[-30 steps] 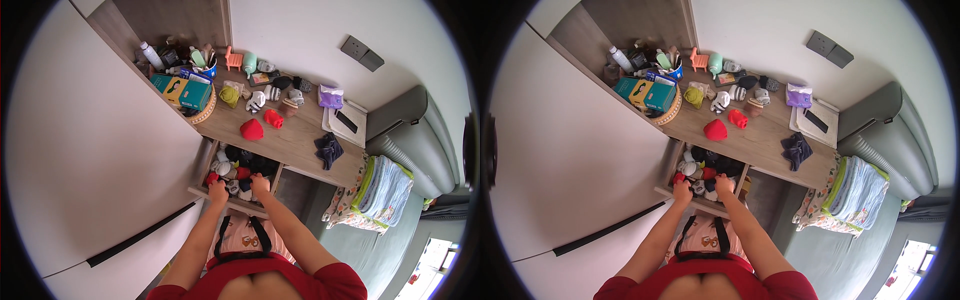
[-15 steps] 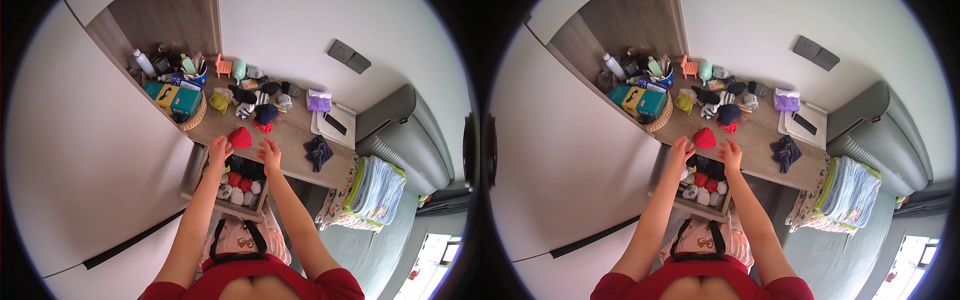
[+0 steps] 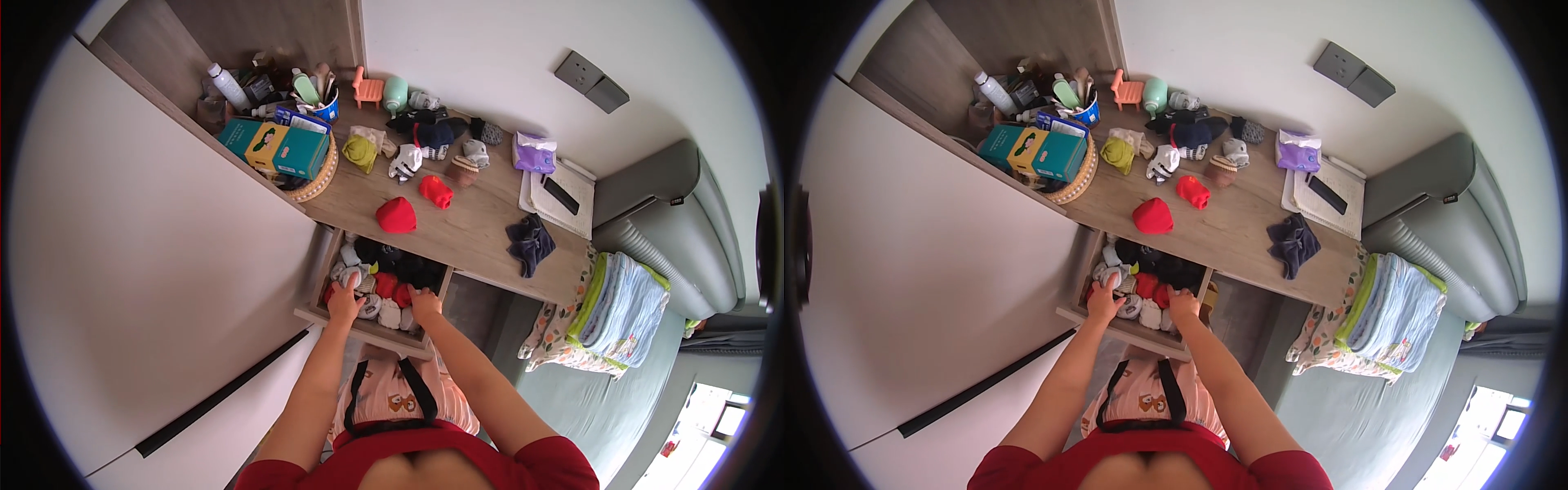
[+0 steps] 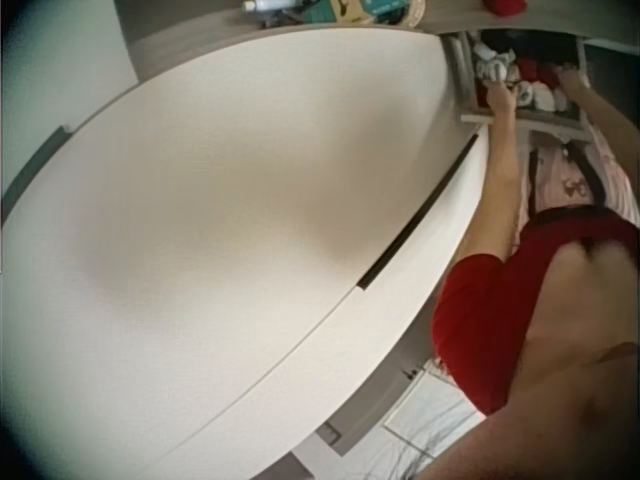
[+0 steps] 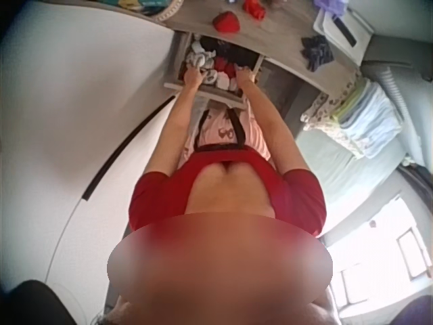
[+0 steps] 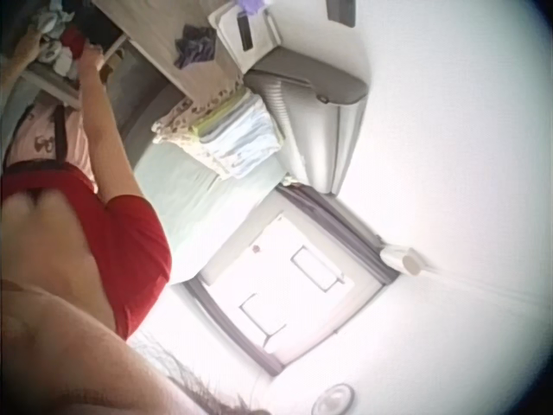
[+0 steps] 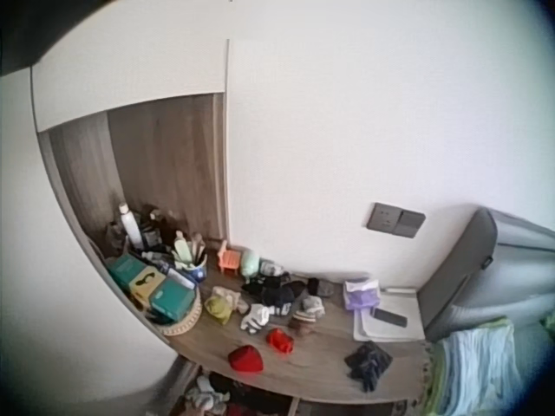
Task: The person uses a cloth to wipe the top surface of a bedside tabletop, opens a drawer beneath it, and arranges a large collection of socks on the tabletop and inside the drawer. The person then closes the drawer, wipes the table surface again, and wipes down the headboard of an adjacent bed.
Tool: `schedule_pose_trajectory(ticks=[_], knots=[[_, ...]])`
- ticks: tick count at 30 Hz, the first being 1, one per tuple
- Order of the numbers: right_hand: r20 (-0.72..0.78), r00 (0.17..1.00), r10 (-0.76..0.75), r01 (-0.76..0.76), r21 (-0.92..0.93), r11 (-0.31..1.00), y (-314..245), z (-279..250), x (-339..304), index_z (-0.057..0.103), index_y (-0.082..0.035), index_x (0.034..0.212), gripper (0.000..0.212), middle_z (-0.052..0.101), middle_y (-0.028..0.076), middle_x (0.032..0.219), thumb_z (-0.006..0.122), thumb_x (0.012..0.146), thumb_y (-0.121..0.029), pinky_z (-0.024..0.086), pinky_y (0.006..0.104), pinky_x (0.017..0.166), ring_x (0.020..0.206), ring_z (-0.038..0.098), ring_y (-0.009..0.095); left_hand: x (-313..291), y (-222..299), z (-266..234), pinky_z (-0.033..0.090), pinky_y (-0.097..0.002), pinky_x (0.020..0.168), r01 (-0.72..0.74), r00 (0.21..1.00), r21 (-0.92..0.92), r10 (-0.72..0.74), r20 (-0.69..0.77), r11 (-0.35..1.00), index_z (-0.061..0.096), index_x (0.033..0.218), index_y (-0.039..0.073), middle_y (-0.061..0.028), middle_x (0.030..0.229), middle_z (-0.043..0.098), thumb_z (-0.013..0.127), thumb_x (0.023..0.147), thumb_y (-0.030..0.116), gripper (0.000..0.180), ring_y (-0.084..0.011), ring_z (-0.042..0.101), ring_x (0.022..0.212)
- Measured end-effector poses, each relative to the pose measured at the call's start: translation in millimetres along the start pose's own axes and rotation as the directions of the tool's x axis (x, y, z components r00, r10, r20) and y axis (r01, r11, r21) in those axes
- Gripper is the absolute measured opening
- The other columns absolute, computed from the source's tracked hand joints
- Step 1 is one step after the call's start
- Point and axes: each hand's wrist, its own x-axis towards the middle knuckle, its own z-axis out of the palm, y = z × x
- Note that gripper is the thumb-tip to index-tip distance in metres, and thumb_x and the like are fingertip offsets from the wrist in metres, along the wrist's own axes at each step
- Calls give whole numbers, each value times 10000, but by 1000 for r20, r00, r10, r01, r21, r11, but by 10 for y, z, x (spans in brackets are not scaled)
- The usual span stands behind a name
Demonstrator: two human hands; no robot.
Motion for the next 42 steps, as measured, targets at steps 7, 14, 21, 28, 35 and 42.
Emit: schedule_pose_trajectory(ticks=[7,14,21,28,35,42], knots=[[8,1000,29,-30,116,993,102,-168,-55,563,-134,960,243,642,150,895,591,718,-137,519,417,672,787,635,339,364,58,-175,504,-432,695,25,999,118,-27,18,993,397,1267,268,-152,1205,458,717,717,257,637,-317,589,913],[-82,985,155,-119,336,934,402,25,-211,622,-130,848,166,646,136,874,608,691,-182,504,437,691,789,622,337,148,288,84,463,-432,803,121,920,-596,-314,-233,794,446,1179,81,-198,1072,576,651,735,300,537,-359,566,980],[-130,991,14,-16,-10,1000,28,-7,-97,571,-145,1060,304,573,147,1090,590,764,-213,525,392,630,817,636,317,237,450,257,469,-355,689,86,831,-967,-552,-63,239,403,1215,59,-106,1014,583,626,791,366,569,-247,585,832],[-51,998,41,-36,97,995,-49,-434,89,608,-125,1037,356,635,131,894,634,706,-253,520,377,646,797,642,292,443,819,-775,384,-264,510,234,886,-945,-349,304,-230,340,1225,184,-13,911,499,565,809,442,539,-110,501,645],[-392,814,428,418,908,38,34,-1609,223,567,-36,1049,359,611,87,720,612,693,-55,478,300,583,671,592,144,489,1383,-1329,468,-358,714,-40,992,-951,-123,-2,-308,260,1369,250,-35,1156,451,535,867,379,588,-167,549,864],[-374,918,131,227,767,601,-35,-1000,214,528,-57,1140,394,633,91,921,564,747,-49,501,302,630,721,615,154,510,4,58,449,-408,808,-199,891,-448,-30,-453,872,560,1105,118,-134,1161,463,651,741,187,382,-309,529,958]])
